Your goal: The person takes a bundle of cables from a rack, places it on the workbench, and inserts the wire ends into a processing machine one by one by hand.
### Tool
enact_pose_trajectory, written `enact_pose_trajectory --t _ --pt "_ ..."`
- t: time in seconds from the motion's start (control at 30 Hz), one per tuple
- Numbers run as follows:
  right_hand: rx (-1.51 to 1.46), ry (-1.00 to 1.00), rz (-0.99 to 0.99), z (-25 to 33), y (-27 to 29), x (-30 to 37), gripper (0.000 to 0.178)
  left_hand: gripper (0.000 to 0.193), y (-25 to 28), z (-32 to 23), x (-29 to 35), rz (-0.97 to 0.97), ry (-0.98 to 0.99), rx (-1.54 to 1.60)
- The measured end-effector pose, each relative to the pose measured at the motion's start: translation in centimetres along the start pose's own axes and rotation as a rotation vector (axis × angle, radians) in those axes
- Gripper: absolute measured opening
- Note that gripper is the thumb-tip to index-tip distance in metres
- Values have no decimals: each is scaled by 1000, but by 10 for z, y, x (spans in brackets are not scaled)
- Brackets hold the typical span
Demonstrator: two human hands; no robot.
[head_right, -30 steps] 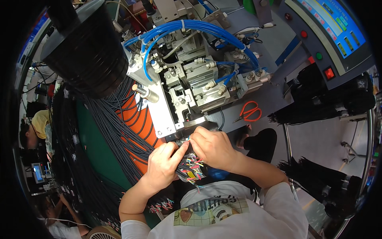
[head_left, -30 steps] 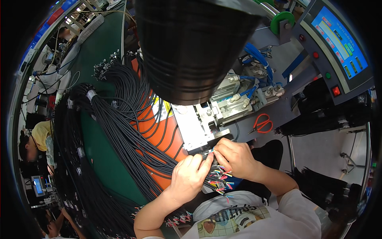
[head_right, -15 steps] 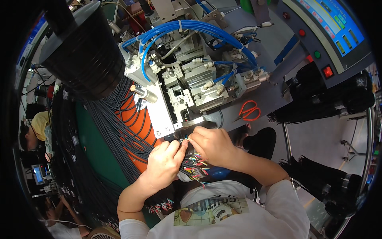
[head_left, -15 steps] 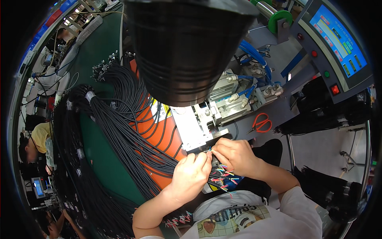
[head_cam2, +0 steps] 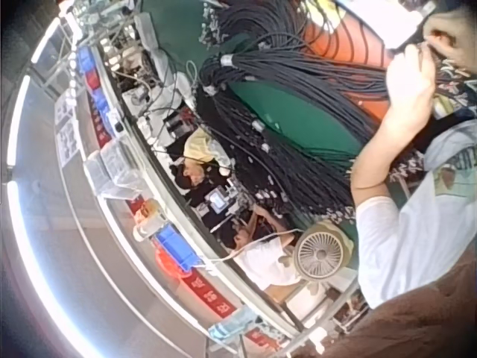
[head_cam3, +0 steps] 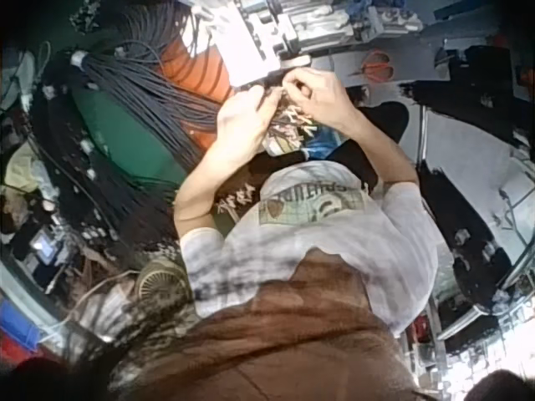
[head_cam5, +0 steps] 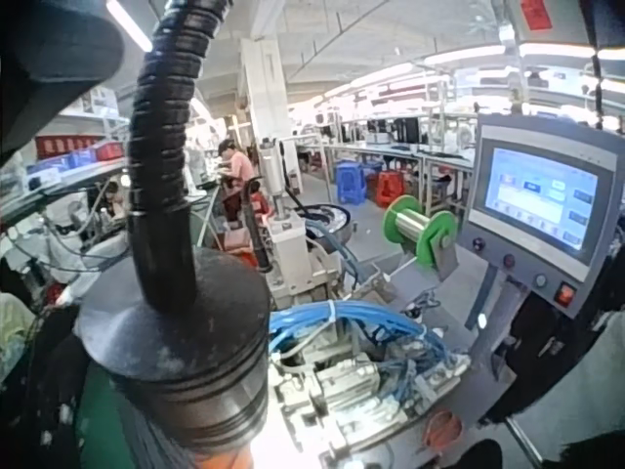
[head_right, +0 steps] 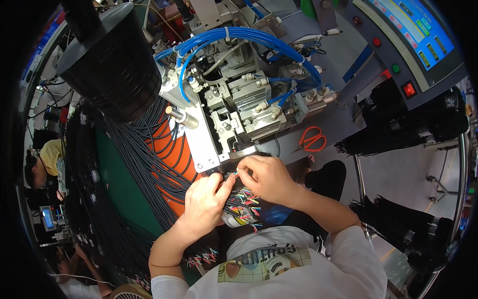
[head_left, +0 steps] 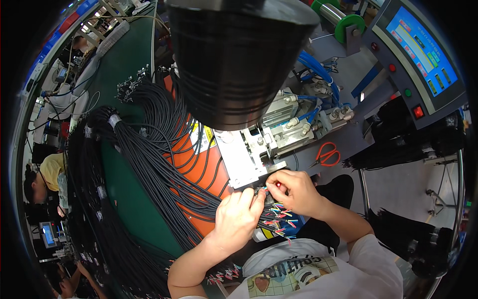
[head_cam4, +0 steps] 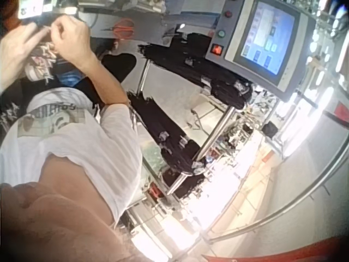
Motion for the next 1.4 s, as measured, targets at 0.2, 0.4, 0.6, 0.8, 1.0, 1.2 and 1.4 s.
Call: enact_pose_trajectory --t 0.2,0.4,0.6,0.8,1.0,1.2,1.4 --pt "-244 -102 22 -12 -8 3 8 41 8 23 28 -201 154 154" --pt "-405 -140 64 15 0 15 18 43 6 24 28 -211 208 111" --pt "-587 -95 131 15 -10 15 17 33 14 12 23 -213 16 423" --pt "-872 -180 114 13 -10 14 17 29 10 11 15 -238 124 420" --pt "-487 -137 138 10 -7 8 9 32 2 10 15 -262 93 412" --pt "-678 -192 207 11 -5 9 9 35 7 10 14 -296 82 423" --pt "-976 -356 176 12 -18 11 11 33 6 -2 15 -238 -5 226"
Point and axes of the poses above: each hand's wrist, its own x-axis away from the middle knuckle, its own y-axis out of the back of the hand, z = x × y, the point moved 5 cm from there along -x, towards the middle knuckle, and after that the axes turned 6 degrees about -x, right-handed, at the moved point
